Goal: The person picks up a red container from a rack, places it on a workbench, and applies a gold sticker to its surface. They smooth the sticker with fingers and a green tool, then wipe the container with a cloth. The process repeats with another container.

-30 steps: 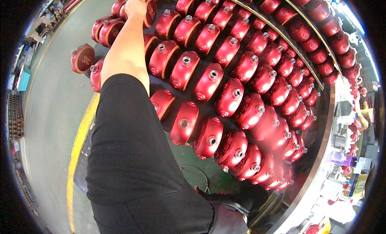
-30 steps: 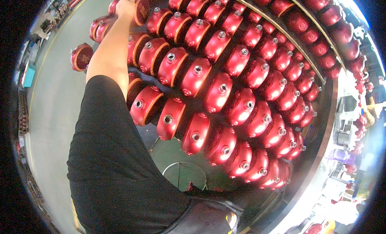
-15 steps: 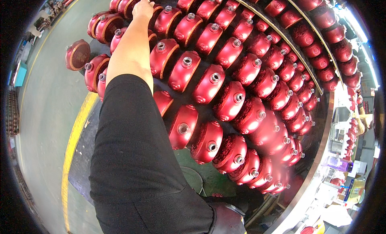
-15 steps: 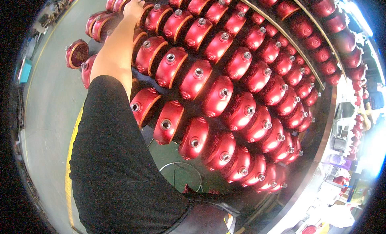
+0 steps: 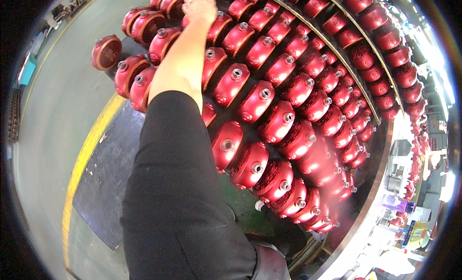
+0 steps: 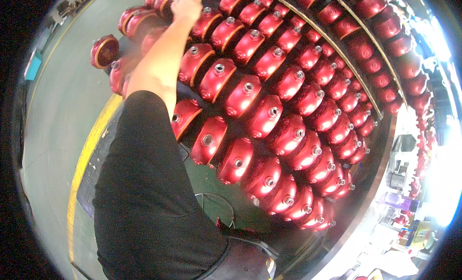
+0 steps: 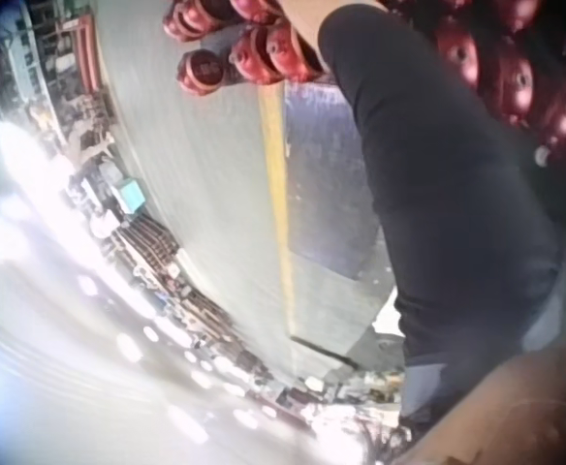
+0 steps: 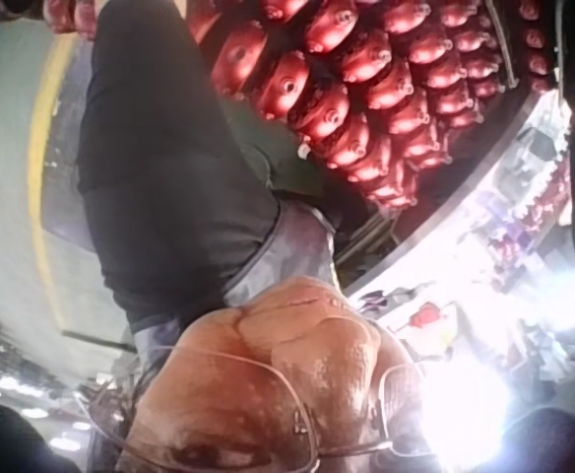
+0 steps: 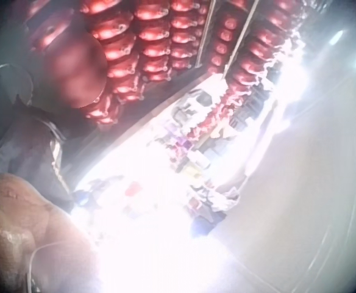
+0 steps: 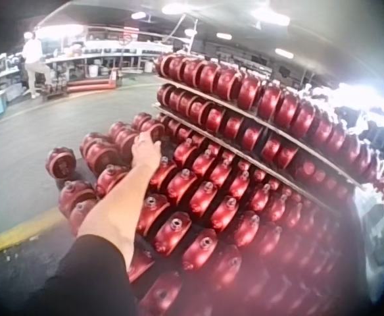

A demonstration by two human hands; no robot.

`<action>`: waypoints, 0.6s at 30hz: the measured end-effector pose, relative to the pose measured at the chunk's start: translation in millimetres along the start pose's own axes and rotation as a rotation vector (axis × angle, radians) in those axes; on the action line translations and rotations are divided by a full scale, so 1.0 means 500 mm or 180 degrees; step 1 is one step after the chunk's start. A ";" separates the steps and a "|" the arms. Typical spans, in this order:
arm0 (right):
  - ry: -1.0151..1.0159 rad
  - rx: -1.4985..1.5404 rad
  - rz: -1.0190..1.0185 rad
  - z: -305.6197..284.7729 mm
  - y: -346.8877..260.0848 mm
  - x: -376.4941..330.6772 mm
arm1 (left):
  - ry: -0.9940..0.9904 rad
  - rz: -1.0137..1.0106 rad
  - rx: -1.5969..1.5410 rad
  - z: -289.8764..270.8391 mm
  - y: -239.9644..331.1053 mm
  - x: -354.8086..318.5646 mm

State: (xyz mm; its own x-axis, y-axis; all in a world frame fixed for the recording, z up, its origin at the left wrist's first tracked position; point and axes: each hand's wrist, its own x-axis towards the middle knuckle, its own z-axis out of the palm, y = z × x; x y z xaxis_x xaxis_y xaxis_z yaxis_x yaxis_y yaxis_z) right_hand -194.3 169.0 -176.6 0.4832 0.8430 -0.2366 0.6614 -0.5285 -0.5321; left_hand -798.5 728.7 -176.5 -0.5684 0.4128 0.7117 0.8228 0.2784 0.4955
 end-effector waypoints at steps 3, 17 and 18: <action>0.0065 0.0072 -0.0150 -0.014 -0.001 -0.013 | 0.0243 -0.0065 -0.1413 -0.089 0.164 -0.005; 0.2160 0.0694 0.0040 -0.414 0.187 -0.275 | -0.4249 0.2781 -0.6370 -1.028 0.874 -0.808; 0.2566 0.0703 0.0226 -0.468 0.204 -0.334 | -0.4814 0.3041 -0.6635 -1.102 0.874 -0.873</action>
State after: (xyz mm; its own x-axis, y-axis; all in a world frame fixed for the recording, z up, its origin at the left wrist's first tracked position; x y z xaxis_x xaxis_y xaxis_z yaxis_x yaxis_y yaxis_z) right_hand -73.5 -48.9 -1.2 0.8370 0.4340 0.3332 0.5269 -0.4750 -0.7048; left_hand -194.3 192.4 3.8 0.6645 0.0805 0.7429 -0.6646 -0.3908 0.6368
